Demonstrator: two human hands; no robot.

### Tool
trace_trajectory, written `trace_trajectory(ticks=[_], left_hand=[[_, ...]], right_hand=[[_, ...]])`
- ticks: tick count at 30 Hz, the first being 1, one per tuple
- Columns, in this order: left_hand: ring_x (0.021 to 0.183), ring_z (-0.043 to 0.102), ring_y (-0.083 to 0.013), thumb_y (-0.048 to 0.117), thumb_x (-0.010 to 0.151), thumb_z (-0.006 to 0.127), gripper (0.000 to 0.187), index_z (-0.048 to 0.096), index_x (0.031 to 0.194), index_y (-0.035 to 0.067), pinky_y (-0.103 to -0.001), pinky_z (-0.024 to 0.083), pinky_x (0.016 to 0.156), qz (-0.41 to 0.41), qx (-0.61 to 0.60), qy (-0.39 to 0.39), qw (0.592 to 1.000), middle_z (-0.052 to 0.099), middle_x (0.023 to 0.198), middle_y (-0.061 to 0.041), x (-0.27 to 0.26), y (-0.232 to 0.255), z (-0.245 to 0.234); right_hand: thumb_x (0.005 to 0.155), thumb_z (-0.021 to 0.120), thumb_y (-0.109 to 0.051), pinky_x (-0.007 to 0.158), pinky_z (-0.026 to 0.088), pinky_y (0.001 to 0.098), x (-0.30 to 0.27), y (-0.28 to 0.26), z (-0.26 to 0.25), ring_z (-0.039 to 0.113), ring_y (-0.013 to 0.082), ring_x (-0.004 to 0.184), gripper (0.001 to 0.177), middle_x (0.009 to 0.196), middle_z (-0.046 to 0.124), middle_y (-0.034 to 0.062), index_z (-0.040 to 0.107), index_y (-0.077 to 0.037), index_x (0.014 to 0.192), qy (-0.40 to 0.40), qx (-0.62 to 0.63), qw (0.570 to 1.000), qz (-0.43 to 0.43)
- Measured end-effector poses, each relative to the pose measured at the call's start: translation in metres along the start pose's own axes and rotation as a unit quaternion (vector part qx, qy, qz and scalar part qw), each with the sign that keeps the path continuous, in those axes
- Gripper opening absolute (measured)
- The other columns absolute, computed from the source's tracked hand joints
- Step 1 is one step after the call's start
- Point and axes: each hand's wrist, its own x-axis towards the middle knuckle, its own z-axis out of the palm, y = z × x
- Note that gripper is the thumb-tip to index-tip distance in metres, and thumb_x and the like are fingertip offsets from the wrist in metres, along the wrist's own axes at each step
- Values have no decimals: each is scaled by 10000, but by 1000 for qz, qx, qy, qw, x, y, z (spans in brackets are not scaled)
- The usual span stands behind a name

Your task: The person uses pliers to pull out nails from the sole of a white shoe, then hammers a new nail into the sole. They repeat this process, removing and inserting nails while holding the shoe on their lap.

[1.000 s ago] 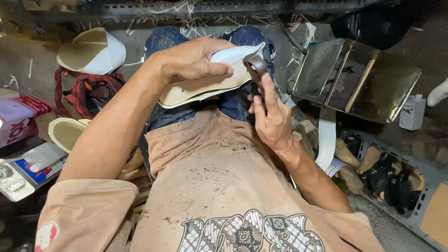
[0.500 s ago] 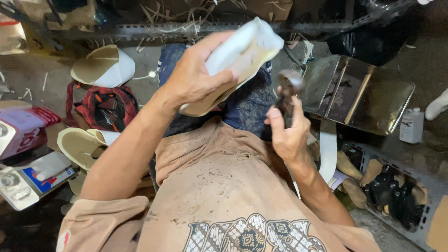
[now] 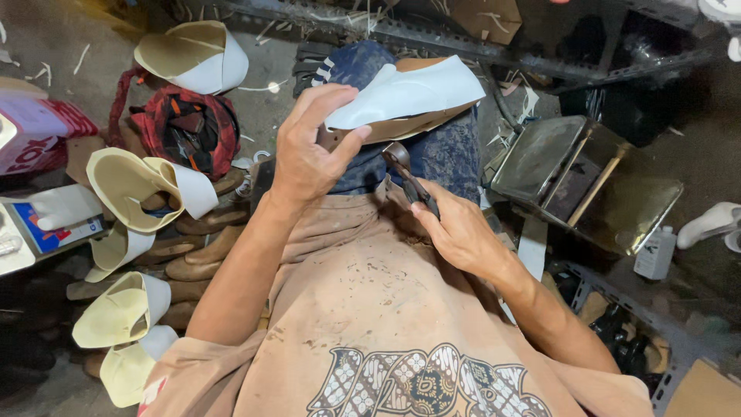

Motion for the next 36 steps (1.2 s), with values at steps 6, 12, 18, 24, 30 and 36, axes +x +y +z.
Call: trace_trajectory(ticks=[6,12,18,24,30,36], left_hand=[[893,747,-162,312,1017,690,130,792,1001,233,-278,574,802,90,112,12,989,750,998,72,6,-13,6],[1134,689,-390,238,941,819,380,674,1228,34,-465,546,948,22,-19,-27,999,697,1213,-179,-1,4,-3],[1153,693,-380,98,917,821,325,708,1214,30,-459,541,976,24,-44,-31,998,714,1216,-180,-16,6,1],[1156,698,-383,16,916,776,314,712,1222,-1,-472,570,985,134,-8,-34,990,710,1240,-177,-29,14,6],[1135,712,-376,19,946,713,261,727,1205,-3,-466,592,959,180,27,-35,983,719,1228,-173,-32,20,7],[1095,720,-384,-18,846,819,342,734,1176,6,-485,584,934,115,-11,-42,992,736,1169,-162,-21,14,2]], right_hand=[[1030,515,-242,893,519,592,-2,-2,0,651,505,1083,389,1148,709,273,585,-69,1371,-10,20,1000,-19],[1010,533,-261,847,543,570,-10,-7,-3,684,470,1037,384,1022,734,236,615,-152,1370,-7,39,999,34],[1021,516,-271,809,559,540,-12,-7,-5,708,444,995,383,981,750,214,631,-171,1372,-8,49,997,59],[1005,522,-263,830,541,595,-27,-13,-13,696,472,1028,365,1006,736,275,658,-53,1270,-51,47,994,80],[1015,513,-271,820,534,601,-41,-32,-15,675,510,1030,334,1001,727,298,667,-34,1193,-58,36,994,91],[1014,490,-281,695,562,501,-28,-30,-12,736,329,742,401,663,740,89,573,-137,1379,-44,-15,995,88]])
